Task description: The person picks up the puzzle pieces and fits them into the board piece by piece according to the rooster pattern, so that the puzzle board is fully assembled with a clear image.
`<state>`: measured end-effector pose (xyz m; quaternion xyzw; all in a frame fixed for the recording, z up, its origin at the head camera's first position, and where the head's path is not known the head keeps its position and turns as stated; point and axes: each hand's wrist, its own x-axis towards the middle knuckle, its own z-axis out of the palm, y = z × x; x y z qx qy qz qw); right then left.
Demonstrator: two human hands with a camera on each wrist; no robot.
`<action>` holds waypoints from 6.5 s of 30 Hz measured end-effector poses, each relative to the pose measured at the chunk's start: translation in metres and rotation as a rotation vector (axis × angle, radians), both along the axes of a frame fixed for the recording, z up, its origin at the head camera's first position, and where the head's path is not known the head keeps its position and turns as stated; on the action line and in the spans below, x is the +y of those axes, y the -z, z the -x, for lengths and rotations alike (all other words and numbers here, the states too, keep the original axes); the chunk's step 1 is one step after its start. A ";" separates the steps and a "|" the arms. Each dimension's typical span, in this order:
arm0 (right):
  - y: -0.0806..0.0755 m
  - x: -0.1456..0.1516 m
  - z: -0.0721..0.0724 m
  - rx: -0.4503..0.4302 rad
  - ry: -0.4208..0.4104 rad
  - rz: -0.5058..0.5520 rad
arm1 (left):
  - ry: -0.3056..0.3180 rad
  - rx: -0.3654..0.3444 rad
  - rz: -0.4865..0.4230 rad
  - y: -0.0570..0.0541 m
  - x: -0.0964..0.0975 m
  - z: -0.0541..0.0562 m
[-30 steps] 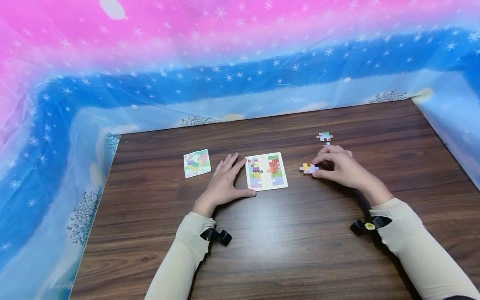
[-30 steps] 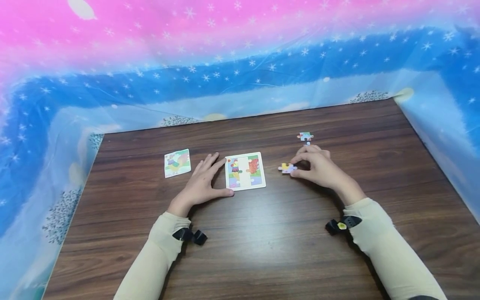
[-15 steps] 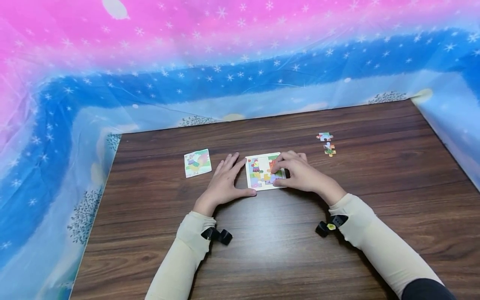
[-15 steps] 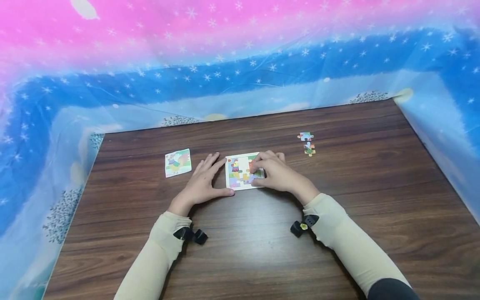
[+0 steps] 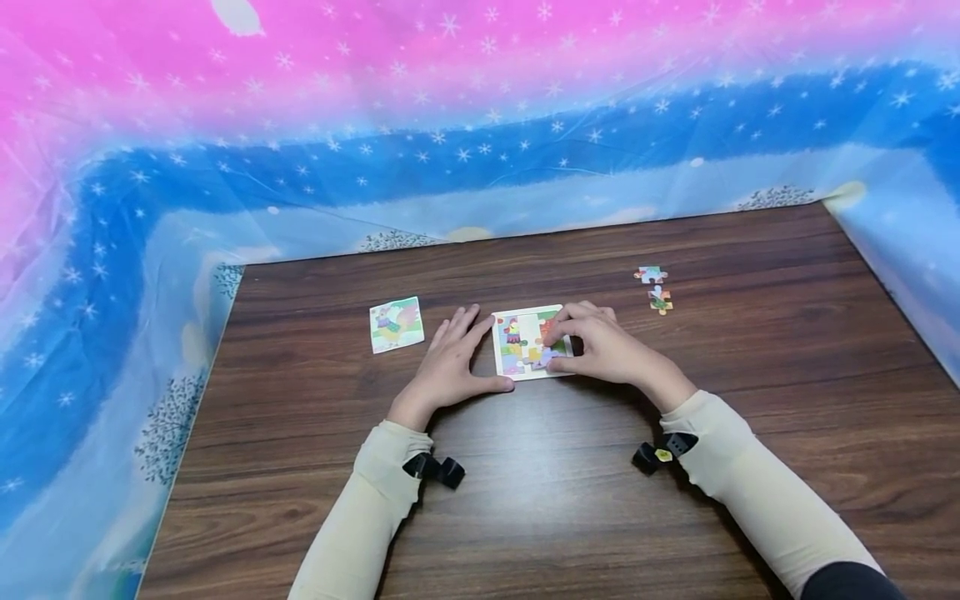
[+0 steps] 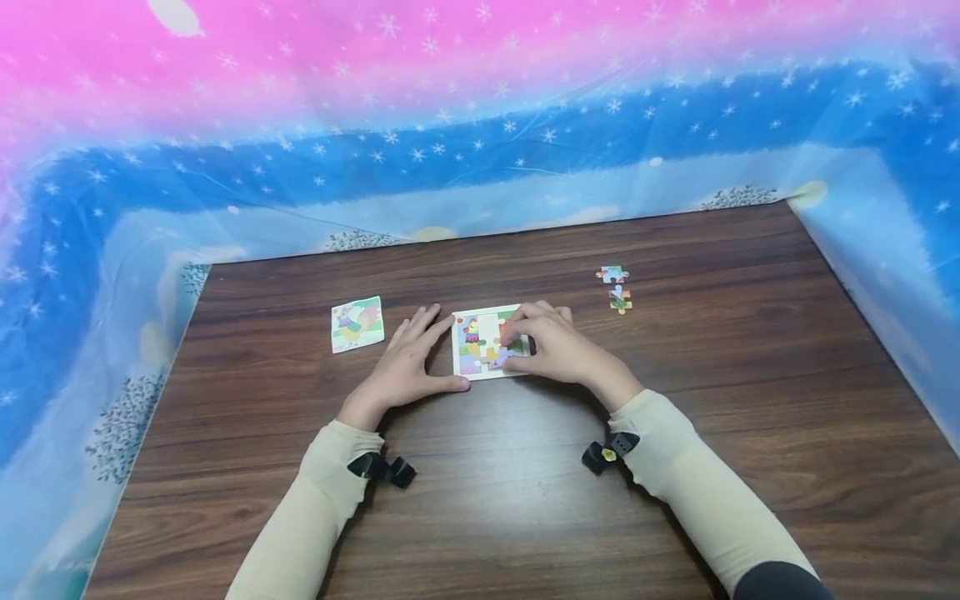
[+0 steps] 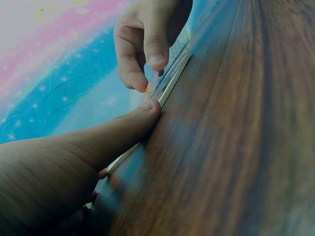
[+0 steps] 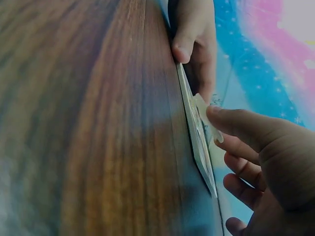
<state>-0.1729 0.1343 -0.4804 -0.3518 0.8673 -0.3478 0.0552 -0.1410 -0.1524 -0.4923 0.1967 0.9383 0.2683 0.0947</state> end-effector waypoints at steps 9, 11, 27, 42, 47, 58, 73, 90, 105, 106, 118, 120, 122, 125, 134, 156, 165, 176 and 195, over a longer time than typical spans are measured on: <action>0.001 -0.008 -0.001 -0.012 -0.017 -0.050 | 0.003 0.010 0.006 0.001 0.000 0.000; 0.000 -0.008 -0.001 -0.011 -0.012 -0.053 | 0.004 0.009 0.003 0.000 0.000 0.000; 0.000 -0.012 -0.005 0.036 -0.064 -0.084 | 0.003 0.010 0.009 0.001 0.001 0.000; -0.001 0.027 0.013 0.082 0.006 0.069 | 0.005 0.008 0.014 0.002 0.003 0.001; 0.003 0.095 0.030 0.062 0.273 0.065 | 0.021 0.007 0.006 0.002 0.008 0.001; 0.010 0.164 0.062 -0.059 0.502 -0.013 | 0.009 0.007 0.009 -0.001 0.002 0.001; 0.007 0.150 0.078 -0.042 0.483 -0.073 | 0.010 0.017 0.011 -0.003 0.001 0.000; 0.008 0.135 0.070 0.014 0.439 -0.165 | 0.007 0.007 0.000 -0.002 0.000 -0.001; -0.002 0.100 0.061 0.024 0.381 -0.028 | -0.004 0.002 0.011 -0.003 0.000 -0.002; -0.002 0.095 0.061 0.024 0.372 -0.028 | -0.005 0.003 0.011 -0.003 0.000 -0.002; -0.002 0.022 0.045 0.022 0.170 -0.013 | -0.001 0.006 0.004 -0.001 0.000 -0.002; -0.002 0.012 0.042 0.025 0.130 -0.023 | -0.002 0.004 0.006 -0.001 0.000 -0.002; -0.001 0.003 0.040 0.029 0.100 -0.042 | -0.002 -0.001 0.008 -0.001 0.000 -0.001; 0.000 -0.006 0.038 0.031 0.079 -0.070 | 0.000 -0.004 0.013 0.000 0.000 -0.001; 0.000 -0.013 0.036 0.099 0.076 -0.144 | 0.000 -0.003 0.002 0.000 0.000 -0.001; 0.001 -0.012 0.035 0.096 0.047 -0.135 | 0.004 0.007 -0.002 0.001 0.000 -0.001; 0.000 -0.023 0.032 0.120 0.021 -0.148 | 0.005 0.003 0.000 0.001 0.000 -0.001; 0.003 -0.016 0.032 0.135 0.083 -0.073 | 0.005 -0.004 0.009 -0.001 -0.001 -0.002; 0.016 0.142 0.037 0.005 0.362 0.003 | 0.000 0.011 0.013 0.000 -0.001 -0.002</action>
